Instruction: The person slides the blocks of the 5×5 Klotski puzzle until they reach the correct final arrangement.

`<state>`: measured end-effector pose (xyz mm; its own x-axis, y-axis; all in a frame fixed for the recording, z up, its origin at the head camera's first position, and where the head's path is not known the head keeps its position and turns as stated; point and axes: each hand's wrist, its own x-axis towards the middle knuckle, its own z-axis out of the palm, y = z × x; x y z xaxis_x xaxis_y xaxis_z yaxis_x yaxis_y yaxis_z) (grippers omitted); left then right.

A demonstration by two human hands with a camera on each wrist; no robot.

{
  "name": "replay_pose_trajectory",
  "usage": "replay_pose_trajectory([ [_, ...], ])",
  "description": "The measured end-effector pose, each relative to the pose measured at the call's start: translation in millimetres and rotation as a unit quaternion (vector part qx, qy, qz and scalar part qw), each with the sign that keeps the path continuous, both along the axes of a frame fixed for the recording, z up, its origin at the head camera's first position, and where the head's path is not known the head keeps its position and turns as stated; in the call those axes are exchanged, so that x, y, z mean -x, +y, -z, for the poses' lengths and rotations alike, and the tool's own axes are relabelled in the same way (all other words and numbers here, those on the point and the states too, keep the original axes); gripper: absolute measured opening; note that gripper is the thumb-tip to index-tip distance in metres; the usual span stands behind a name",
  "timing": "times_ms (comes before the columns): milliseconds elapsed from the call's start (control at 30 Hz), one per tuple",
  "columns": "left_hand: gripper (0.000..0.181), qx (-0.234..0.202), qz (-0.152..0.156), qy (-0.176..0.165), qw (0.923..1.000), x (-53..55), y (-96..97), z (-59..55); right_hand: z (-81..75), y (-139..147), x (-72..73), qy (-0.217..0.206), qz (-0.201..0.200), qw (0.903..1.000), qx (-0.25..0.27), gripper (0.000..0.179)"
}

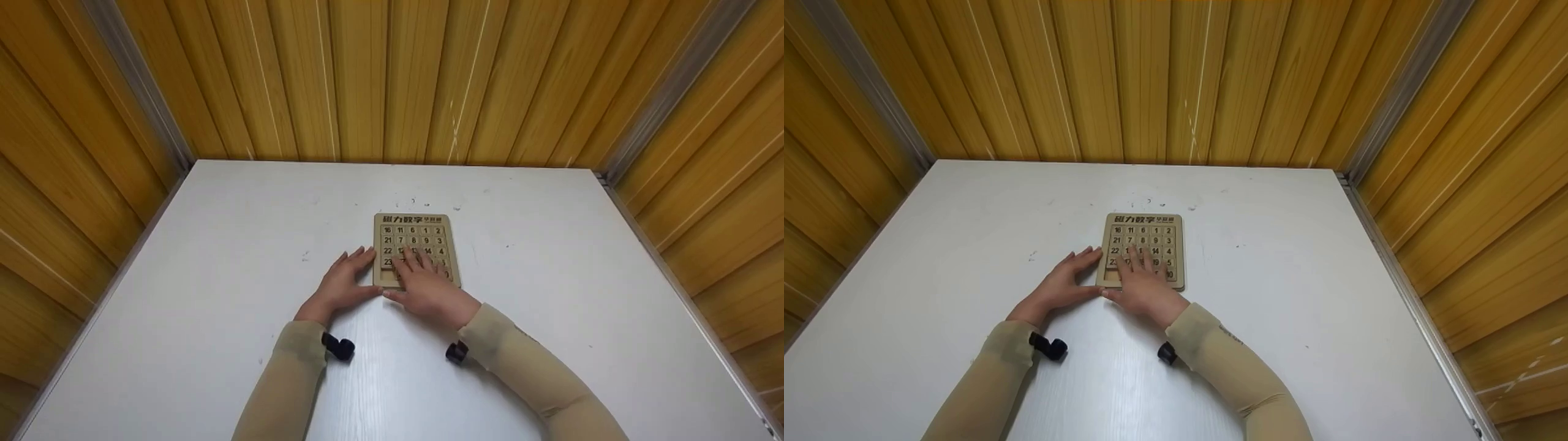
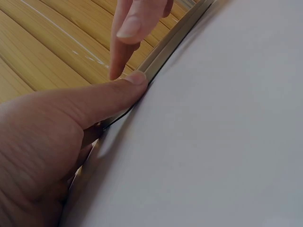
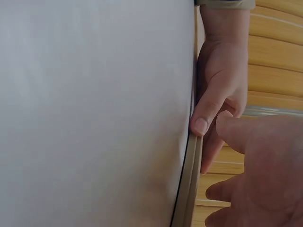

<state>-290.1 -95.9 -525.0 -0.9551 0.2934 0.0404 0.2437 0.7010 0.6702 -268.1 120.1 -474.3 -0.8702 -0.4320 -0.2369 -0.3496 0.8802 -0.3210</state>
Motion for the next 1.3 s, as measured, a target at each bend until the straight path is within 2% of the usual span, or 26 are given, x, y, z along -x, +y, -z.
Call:
replay_pose_trajectory([
  [167, 0.091, 0.005, 0.006, 0.003, 1.0000, 0.5, -0.2, 0.0, 4.1, 0, 4.2, 0.000, -0.004, 1.0000, -0.007, 0.085],
  [500, 0.090, 0.005, 0.001, 0.001, 1.0000, 1.0, -0.6, 0.9, 1.2, 1, -15.0, -0.006, -0.015, 0.9994, -0.031, 0.084],
  [633, 0.089, 0.006, 0.005, 0.007, 0.9999, 1.4, -0.7, 1.8, -5.3, 1, -16.5, -0.019, -0.017, 0.9991, -0.035, 0.082],
  [833, 0.090, 0.004, 0.005, 0.009, 0.9999, 1.0, -0.2, 0.2, -8.9, -2, 0.7, -0.007, 0.001, 0.9999, 0.011, 0.082],
  [1067, 0.089, -0.007, 0.004, 0.002, 1.0000, -0.3, -0.2, -1.0, 0.2, -8, 24.5, 0.000, 0.025, 0.9996, 0.010, 0.082],
  [1300, 0.088, -0.003, 0.004, 0.006, 1.0000, -0.8, -1.1, 0.2, 6.6, -9, 27.4, -0.001, 0.023, 0.9997, 0.010, 0.082],
])
